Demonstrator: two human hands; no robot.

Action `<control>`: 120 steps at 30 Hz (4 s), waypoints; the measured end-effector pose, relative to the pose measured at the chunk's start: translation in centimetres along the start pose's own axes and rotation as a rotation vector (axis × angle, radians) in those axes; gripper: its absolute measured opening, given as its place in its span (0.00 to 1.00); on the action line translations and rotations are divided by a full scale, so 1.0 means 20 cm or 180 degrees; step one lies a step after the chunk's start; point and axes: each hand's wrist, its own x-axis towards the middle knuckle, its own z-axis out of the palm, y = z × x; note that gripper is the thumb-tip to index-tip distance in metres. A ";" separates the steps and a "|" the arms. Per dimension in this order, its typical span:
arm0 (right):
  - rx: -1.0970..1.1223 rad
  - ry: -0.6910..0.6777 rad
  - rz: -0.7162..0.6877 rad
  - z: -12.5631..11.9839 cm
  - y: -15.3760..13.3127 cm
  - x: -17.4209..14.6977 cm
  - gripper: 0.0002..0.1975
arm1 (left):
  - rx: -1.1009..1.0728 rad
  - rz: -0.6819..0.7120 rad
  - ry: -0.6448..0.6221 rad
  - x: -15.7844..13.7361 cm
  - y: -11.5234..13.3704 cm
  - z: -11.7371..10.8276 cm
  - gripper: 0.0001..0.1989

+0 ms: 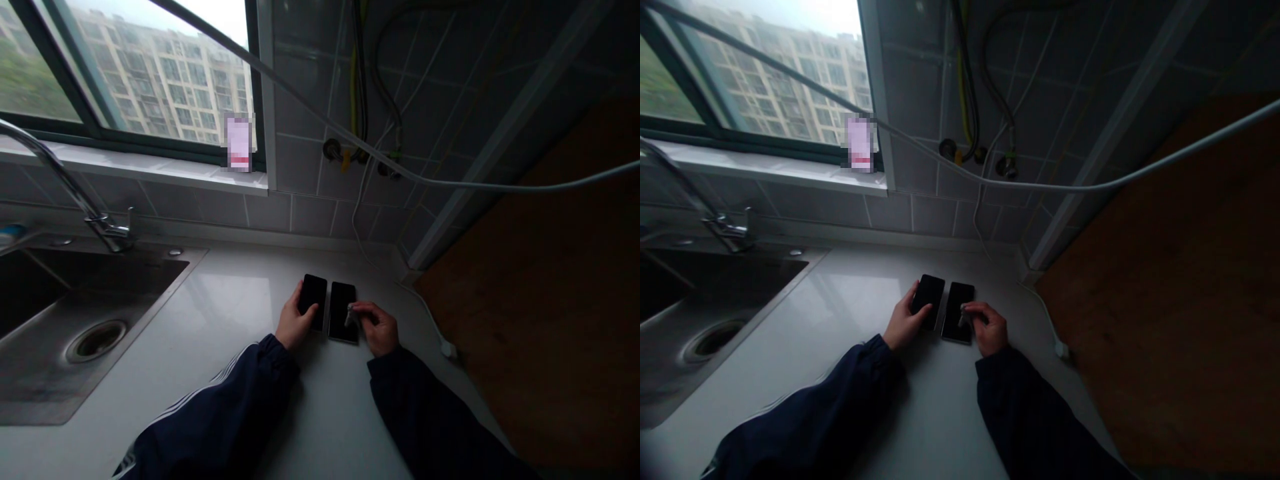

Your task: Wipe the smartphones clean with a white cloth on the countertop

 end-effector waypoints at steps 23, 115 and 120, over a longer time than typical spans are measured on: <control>0.0015 -0.0202 0.0053 0.01 0.00 0.00 0.09 | 0.3290 0.0060 -0.0260 -0.06 0.10 -0.03 0.28; 0.2547 0.0744 0.2467 -0.07 0.02 0.10 0.17 | -0.1898 -0.1472 -0.1150 -0.16 0.14 0.06 0.37; 0.2494 0.0616 0.2366 -0.08 0.04 0.09 0.19 | -0.1835 -0.1440 -0.1108 -0.15 0.10 0.06 0.37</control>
